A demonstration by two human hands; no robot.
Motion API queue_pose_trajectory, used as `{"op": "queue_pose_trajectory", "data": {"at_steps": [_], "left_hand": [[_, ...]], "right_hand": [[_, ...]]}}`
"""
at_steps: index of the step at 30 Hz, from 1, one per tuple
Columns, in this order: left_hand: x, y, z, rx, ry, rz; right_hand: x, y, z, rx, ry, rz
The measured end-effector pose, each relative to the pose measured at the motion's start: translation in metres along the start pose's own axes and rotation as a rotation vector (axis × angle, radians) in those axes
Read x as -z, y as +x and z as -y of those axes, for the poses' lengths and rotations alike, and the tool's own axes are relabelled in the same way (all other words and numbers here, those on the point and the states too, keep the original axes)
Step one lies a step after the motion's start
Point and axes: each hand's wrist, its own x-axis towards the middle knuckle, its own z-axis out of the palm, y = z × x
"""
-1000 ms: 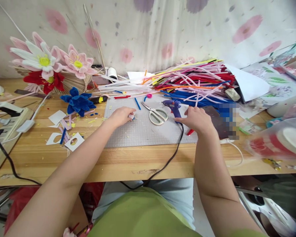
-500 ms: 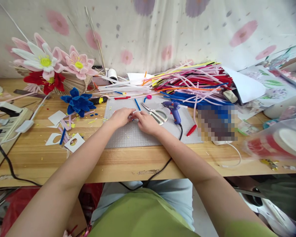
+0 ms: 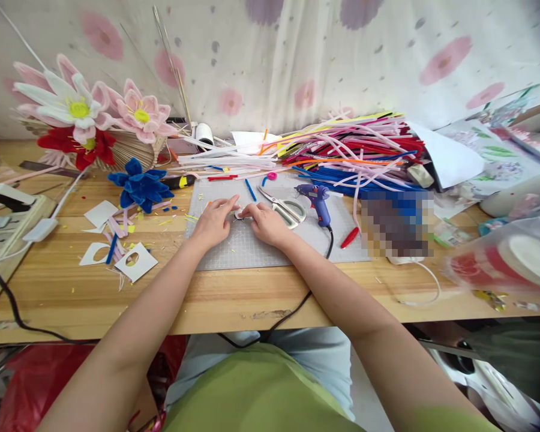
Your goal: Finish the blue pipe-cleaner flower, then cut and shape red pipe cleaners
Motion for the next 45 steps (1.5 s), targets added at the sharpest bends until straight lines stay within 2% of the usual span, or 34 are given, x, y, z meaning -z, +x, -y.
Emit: {"op": "queue_pose_trajectory", "data": {"at_steps": [5, 11, 18, 23, 28, 35, 45], "left_hand": [[-0.008, -0.003, 0.001, 0.027, 0.078, 0.004], [-0.01, -0.004, 0.001, 0.03, 0.082, 0.023], [-0.01, -0.006, -0.004, 0.03, 0.094, 0.004], [-0.012, -0.008, -0.003, 0.033, 0.009, -0.022], [-0.012, -0.01, -0.001, 0.081, -0.096, -0.147], [-0.013, -0.008, -0.003, 0.105, -0.036, -0.045], [-0.014, -0.007, -0.005, 0.093, 0.045, -0.081]], "right_hand": [[0.001, -0.001, 0.002, -0.014, 0.008, -0.001], [-0.003, 0.0, -0.001, -0.04, 0.039, -0.019], [-0.008, -0.001, -0.007, -0.068, 0.081, -0.152], [-0.003, -0.003, -0.002, -0.071, -0.002, -0.058], [0.0, -0.003, 0.0, -0.082, -0.054, -0.027], [0.0, -0.002, -0.001, -0.072, -0.072, -0.015], [0.003, -0.005, 0.002, -0.09, -0.08, 0.0]]}}
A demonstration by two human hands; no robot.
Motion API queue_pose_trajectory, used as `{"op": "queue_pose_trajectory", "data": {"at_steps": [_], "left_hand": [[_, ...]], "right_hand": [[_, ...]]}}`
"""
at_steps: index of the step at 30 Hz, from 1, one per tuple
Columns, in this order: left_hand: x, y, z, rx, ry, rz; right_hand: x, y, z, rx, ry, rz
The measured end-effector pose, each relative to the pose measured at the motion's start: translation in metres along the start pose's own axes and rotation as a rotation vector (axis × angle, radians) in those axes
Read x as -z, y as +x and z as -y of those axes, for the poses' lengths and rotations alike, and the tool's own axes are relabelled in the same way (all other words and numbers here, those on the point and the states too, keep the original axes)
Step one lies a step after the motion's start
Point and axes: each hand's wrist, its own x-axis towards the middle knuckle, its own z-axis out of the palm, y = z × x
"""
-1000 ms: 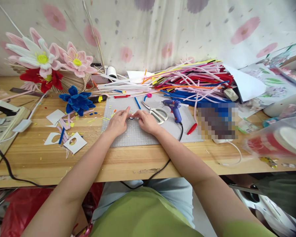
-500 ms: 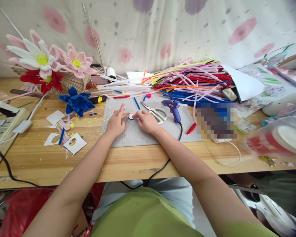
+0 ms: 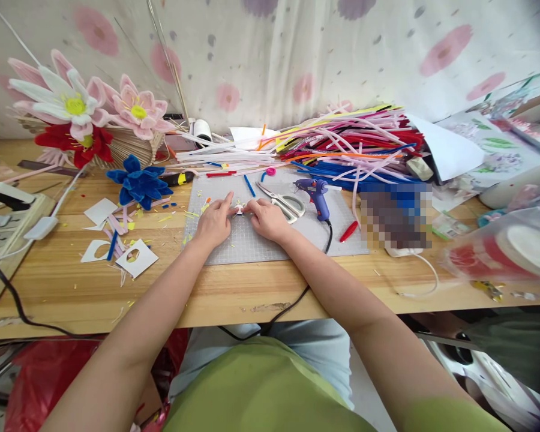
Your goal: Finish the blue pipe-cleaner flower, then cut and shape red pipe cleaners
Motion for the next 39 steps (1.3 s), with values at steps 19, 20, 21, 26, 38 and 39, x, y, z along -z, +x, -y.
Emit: {"op": "queue_pose_trajectory", "data": {"at_steps": [19, 20, 21, 26, 38, 39], "left_hand": [[0.0006, 0.0013, -0.0024, 0.032, 0.003, -0.009], [0.0008, 0.0013, -0.0028, 0.012, -0.005, -0.018], [0.0008, 0.0013, -0.0031, -0.007, -0.013, -0.024], [-0.0022, 0.0035, -0.0016, 0.003, -0.023, -0.007], [-0.0013, 0.0035, -0.0063, -0.052, 0.0, -0.007], [-0.0014, 0.0039, -0.0068, -0.037, 0.001, 0.001]], "right_hand": [[-0.0028, -0.0013, 0.0022, 0.033, -0.011, 0.006], [-0.0026, -0.0011, 0.0024, 0.033, -0.01, 0.006], [-0.0023, -0.0011, 0.0024, 0.034, -0.01, 0.006], [-0.0019, -0.0008, 0.001, 0.029, -0.006, -0.018], [-0.0034, 0.0003, -0.0018, 0.001, -0.028, -0.026], [-0.0039, 0.0003, -0.0022, 0.0, -0.027, -0.03]]}}
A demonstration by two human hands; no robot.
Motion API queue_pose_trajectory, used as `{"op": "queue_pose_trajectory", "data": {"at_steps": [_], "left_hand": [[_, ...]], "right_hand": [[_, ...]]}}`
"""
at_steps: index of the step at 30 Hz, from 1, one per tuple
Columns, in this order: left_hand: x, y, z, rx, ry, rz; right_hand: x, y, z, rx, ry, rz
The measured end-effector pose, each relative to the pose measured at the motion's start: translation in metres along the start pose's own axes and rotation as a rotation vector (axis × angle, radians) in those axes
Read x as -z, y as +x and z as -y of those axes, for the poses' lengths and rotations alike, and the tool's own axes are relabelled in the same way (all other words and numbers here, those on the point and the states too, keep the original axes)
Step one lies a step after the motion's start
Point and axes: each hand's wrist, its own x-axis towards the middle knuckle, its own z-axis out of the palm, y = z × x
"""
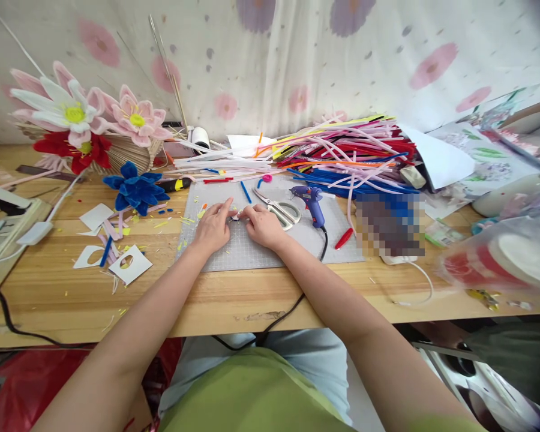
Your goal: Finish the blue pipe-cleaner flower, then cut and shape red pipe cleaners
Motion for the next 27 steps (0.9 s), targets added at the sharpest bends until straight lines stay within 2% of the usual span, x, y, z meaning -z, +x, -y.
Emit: {"op": "queue_pose_trajectory", "data": {"at_steps": [4, 8, 13, 17, 22, 27], "left_hand": [[-0.002, 0.002, 0.001, 0.042, -0.016, 0.007], [-0.004, 0.003, 0.003, 0.059, -0.04, 0.001], [-0.003, 0.0, 0.003, 0.025, -0.046, -0.009], [-0.002, -0.001, 0.001, -0.035, -0.042, -0.055], [-0.005, 0.002, 0.006, -0.035, -0.055, -0.046], [-0.01, 0.007, 0.008, -0.055, -0.065, -0.094]], "right_hand": [[-0.002, 0.0, -0.001, -0.004, 0.008, -0.036], [-0.003, 0.001, 0.0, -0.011, -0.011, -0.017], [-0.003, 0.002, 0.0, -0.013, 0.044, -0.023], [-0.003, 0.0, -0.001, 0.005, 0.122, -0.086], [-0.005, -0.001, -0.007, -0.028, 0.192, -0.184], [-0.01, 0.0, -0.015, -0.038, 0.225, -0.255]]}}
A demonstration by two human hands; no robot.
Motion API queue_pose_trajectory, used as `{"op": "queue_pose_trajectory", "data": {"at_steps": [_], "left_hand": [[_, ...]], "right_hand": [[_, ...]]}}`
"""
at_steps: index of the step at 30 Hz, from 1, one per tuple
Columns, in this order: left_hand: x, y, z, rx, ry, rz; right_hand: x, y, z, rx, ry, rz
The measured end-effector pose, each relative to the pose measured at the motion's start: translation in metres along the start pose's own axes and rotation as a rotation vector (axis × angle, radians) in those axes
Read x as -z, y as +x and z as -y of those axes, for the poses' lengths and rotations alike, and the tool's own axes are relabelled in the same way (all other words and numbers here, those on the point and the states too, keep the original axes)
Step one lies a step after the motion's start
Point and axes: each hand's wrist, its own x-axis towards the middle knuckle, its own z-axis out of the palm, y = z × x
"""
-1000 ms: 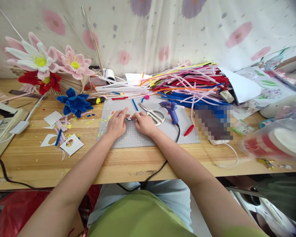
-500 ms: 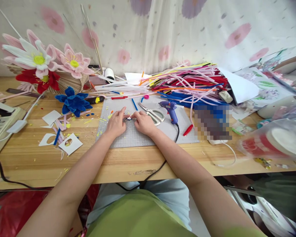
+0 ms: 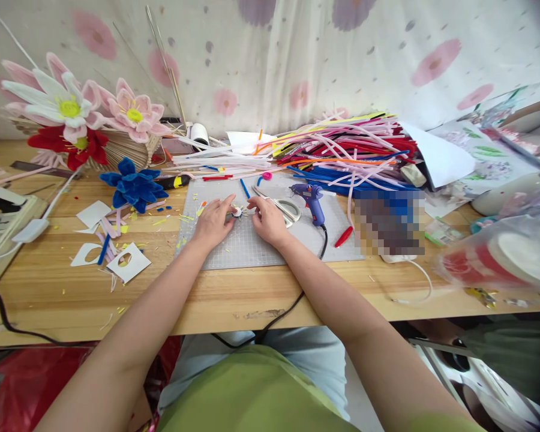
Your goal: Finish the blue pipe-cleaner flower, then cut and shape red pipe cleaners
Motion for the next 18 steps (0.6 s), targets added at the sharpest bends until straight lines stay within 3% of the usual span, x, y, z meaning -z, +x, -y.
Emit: {"op": "queue_pose_trajectory", "data": {"at_steps": [5, 9, 13, 18], "left_hand": [[0.001, 0.003, -0.005, 0.161, -0.118, -0.103], [0.005, 0.002, -0.011, 0.479, -0.519, -0.23], [0.008, 0.004, -0.017, 0.783, -1.033, -0.192], [0.011, 0.005, -0.027, 0.848, -1.203, -0.122]], "right_hand": [[-0.002, 0.001, -0.001, -0.006, 0.066, -0.062], [0.0, 0.0, 0.002, -0.064, 0.259, -0.129], [-0.001, 0.002, 0.004, -0.115, 0.594, -0.046], [-0.01, 0.005, 0.002, -0.18, 0.815, 0.037]]}}
